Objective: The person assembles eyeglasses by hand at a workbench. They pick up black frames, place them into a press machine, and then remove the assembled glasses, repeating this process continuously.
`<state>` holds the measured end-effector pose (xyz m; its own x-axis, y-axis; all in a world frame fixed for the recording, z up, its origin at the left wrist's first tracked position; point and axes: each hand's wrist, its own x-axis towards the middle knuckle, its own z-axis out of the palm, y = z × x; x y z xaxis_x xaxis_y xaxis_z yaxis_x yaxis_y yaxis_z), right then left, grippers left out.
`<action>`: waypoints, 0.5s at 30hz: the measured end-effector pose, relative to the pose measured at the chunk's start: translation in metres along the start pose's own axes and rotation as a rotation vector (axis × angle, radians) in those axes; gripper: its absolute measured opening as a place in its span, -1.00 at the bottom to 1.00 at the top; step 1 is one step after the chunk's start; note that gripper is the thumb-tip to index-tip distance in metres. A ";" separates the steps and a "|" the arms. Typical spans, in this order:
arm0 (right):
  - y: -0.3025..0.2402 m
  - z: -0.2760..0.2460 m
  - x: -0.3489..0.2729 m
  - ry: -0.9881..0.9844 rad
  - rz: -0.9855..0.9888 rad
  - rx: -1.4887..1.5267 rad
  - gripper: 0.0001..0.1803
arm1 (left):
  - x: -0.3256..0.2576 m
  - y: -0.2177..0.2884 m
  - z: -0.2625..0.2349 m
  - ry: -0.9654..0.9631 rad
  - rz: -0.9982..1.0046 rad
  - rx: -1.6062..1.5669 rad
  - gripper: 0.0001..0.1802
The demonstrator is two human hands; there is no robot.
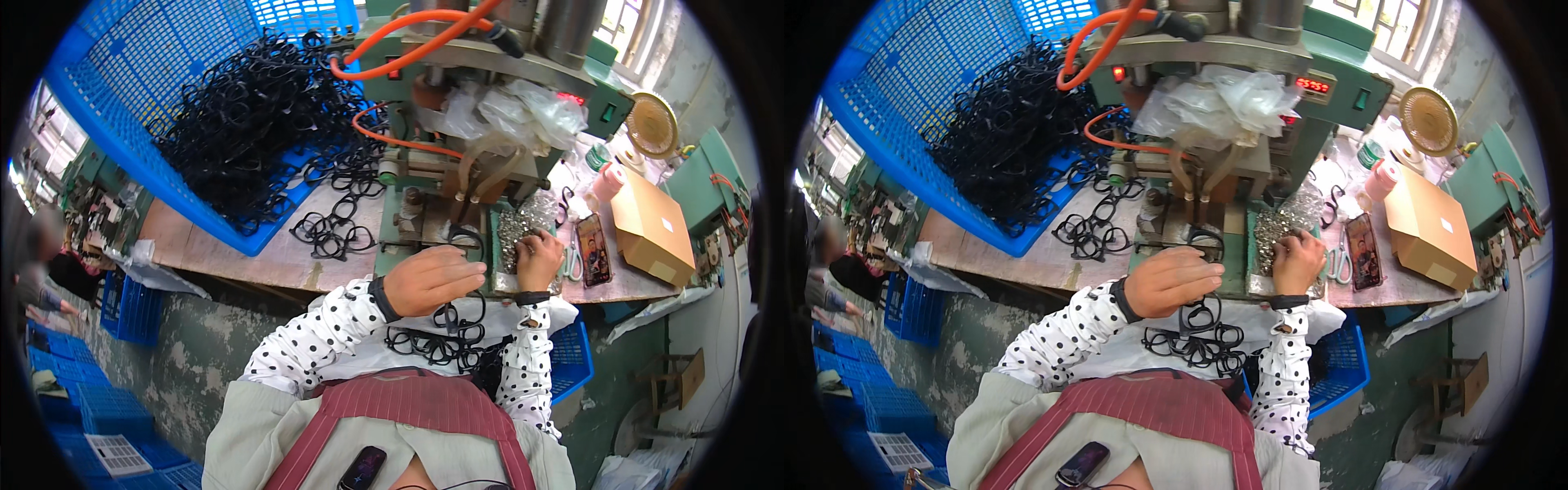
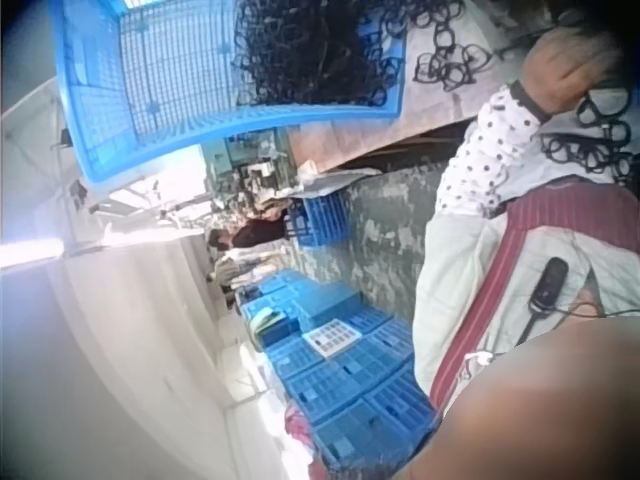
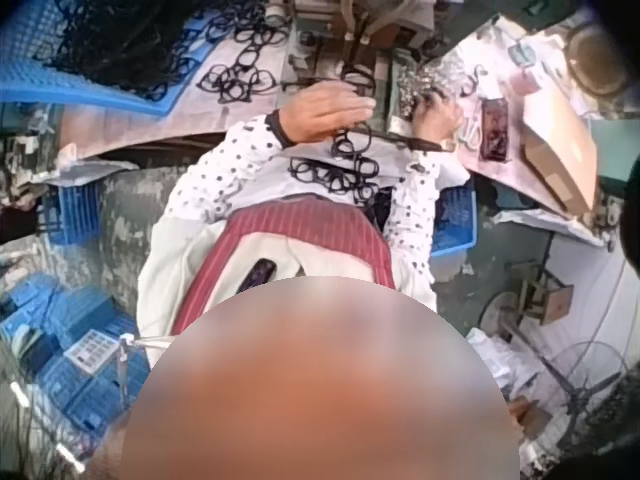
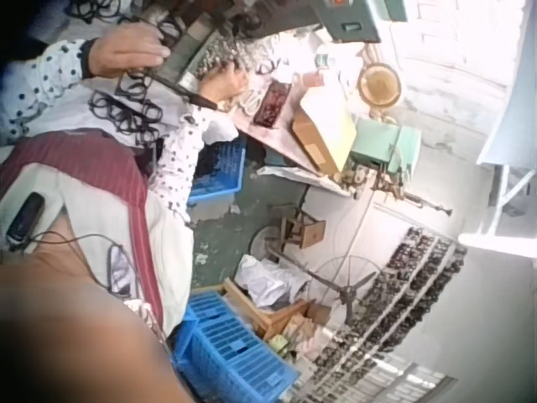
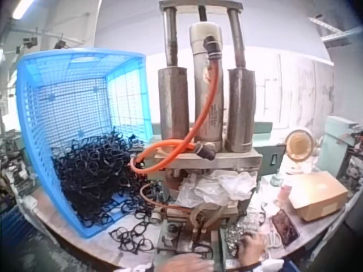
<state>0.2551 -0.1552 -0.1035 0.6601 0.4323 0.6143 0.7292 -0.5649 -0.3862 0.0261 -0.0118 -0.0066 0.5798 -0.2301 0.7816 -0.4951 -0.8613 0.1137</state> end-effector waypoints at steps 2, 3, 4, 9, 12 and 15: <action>0.001 0.000 0.003 0.111 -0.025 0.071 -0.93 | -0.001 0.002 0.000 -0.001 -0.016 -0.005 -0.55; 0.000 -0.002 0.004 0.109 0.004 0.141 -0.94 | -0.001 0.004 -0.001 -0.003 -0.019 0.012 -0.55; -0.001 -0.006 0.004 0.111 0.037 0.205 -0.95 | 0.000 0.004 -0.001 -0.004 -0.015 0.023 -0.55; -0.003 -0.004 -0.002 0.148 0.102 0.301 -0.94 | -0.034 0.010 -0.008 0.205 -0.137 0.326 -0.55; -0.002 -0.005 -0.006 0.158 0.073 0.261 -0.91 | -0.090 -0.011 -0.025 0.143 -0.517 0.609 -0.70; -0.004 -0.003 -0.007 0.152 0.070 0.217 -0.84 | -0.128 -0.023 -0.035 -0.168 -1.050 0.794 -0.59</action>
<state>0.2474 -0.1581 -0.1043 0.6877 0.2776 0.6708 0.7151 -0.4187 -0.5598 -0.0595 0.0530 -0.0874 0.5532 0.6997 0.4521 0.7110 -0.6794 0.1814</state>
